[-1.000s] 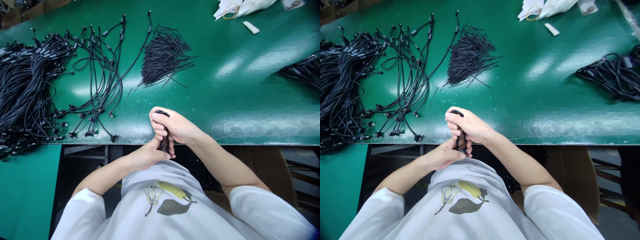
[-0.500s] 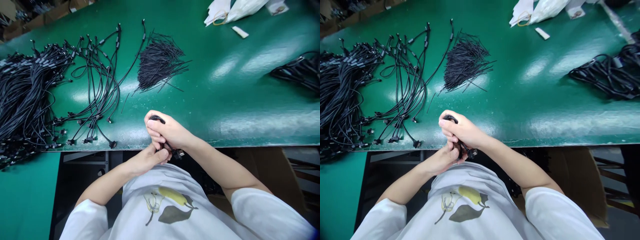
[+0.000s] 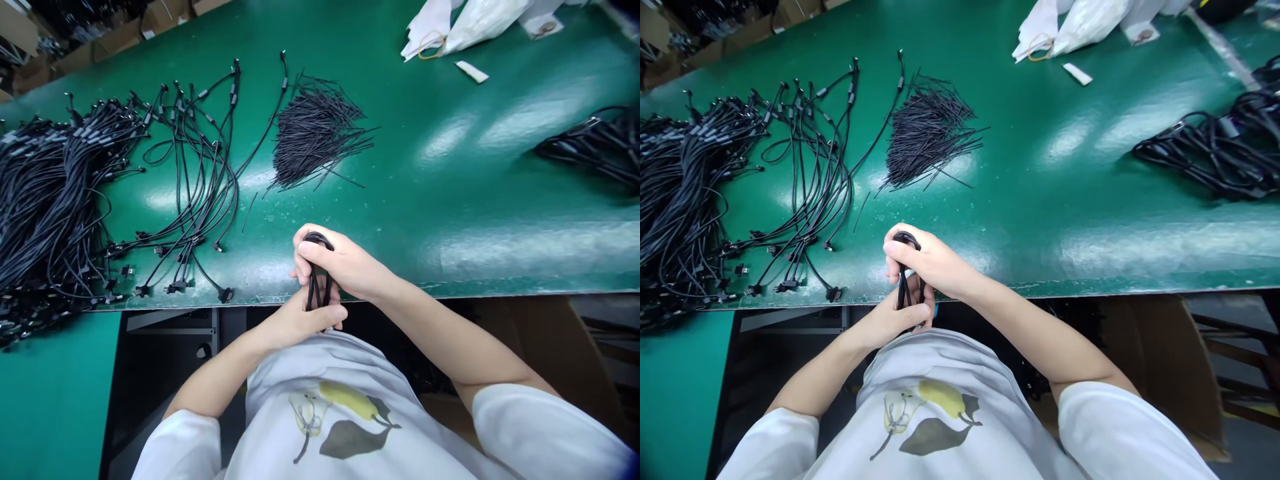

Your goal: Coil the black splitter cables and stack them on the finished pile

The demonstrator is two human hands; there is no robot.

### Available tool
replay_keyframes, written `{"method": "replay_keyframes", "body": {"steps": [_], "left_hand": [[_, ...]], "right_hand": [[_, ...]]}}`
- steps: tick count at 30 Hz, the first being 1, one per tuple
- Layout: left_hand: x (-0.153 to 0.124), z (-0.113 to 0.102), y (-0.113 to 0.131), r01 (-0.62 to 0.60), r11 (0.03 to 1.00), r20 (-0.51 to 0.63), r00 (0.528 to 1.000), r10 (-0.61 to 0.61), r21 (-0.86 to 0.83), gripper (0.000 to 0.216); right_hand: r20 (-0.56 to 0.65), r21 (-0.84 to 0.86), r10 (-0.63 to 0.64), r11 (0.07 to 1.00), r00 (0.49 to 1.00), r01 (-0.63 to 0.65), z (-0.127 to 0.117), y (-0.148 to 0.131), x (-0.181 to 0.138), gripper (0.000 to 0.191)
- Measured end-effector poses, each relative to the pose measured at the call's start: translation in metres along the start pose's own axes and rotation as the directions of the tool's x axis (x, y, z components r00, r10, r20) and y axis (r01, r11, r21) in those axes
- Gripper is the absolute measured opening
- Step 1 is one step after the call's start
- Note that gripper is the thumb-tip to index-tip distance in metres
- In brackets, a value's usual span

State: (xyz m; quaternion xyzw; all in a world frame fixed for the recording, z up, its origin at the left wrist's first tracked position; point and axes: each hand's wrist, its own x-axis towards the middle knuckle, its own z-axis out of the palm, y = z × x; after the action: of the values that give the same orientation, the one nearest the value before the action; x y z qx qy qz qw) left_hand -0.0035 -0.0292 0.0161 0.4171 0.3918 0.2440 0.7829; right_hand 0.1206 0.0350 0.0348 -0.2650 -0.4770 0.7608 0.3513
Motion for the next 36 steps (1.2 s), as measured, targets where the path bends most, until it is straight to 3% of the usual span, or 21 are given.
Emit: {"method": "replay_keyframes", "body": {"steps": [3,5,8,10,14,19,22,25,27,31,36], "left_hand": [[0.001,0.000,0.001,-0.003,1.000,0.029,1.000,0.002,0.024,0.045],[0.003,-0.001,-0.002,-0.085,0.986,-0.134,0.985,0.104,0.140,0.040],[0.004,-0.005,-0.009,-0.162,0.892,-0.370,0.867,0.333,0.423,0.047],[0.005,-0.007,-0.013,-0.129,0.810,-0.390,0.826,0.407,0.572,0.057],[0.010,-0.005,-0.014,-0.106,0.762,-0.368,0.827,0.425,0.639,0.063],[0.016,-0.001,-0.009,-0.178,0.815,-0.353,0.835,0.422,0.552,0.054],[0.012,-0.007,0.001,-0.215,0.844,-0.239,0.899,0.368,0.491,0.057],[0.003,-0.017,0.012,-0.151,0.965,-0.096,0.980,0.175,0.215,0.053],[-0.001,-0.020,0.017,-0.039,0.999,-0.024,0.999,0.038,-0.018,0.045],[-0.002,-0.015,0.016,0.069,0.941,0.012,0.998,-0.069,-0.333,0.043],[-0.002,-0.005,0.008,0.064,0.885,0.098,0.995,-0.020,-0.461,0.041]], "right_hand": [[-0.028,0.017,-0.016,1.000,0.999,0.016,0.000,0.002,0.000,0.024],[-0.125,-0.088,-0.073,0.994,0.989,0.063,0.001,0.003,-0.001,0.023],[-0.278,-0.365,-0.203,0.926,0.939,0.093,0.002,0.005,-0.004,0.016],[-0.310,-0.500,-0.280,0.861,0.909,0.094,0.002,0.007,-0.005,0.013],[-0.267,-0.645,-0.379,0.753,0.886,0.128,0.004,0.010,-0.006,0.010],[-0.243,-0.671,-0.367,0.732,0.898,0.118,0.001,0.006,-0.006,0.009],[-0.262,-0.600,-0.287,0.796,0.922,0.077,-0.007,0.002,-0.007,0.009],[-0.211,-0.449,-0.193,0.890,0.958,0.080,-0.014,0.001,-0.009,0.012],[-0.148,-0.289,-0.164,0.950,0.975,0.116,-0.015,0.002,-0.009,0.014],[-0.056,0.011,-0.150,0.989,0.987,0.151,-0.011,0.003,-0.007,0.022],[0.032,0.055,-0.061,0.997,0.998,0.059,-0.010,-0.001,-0.007,0.032]]}}
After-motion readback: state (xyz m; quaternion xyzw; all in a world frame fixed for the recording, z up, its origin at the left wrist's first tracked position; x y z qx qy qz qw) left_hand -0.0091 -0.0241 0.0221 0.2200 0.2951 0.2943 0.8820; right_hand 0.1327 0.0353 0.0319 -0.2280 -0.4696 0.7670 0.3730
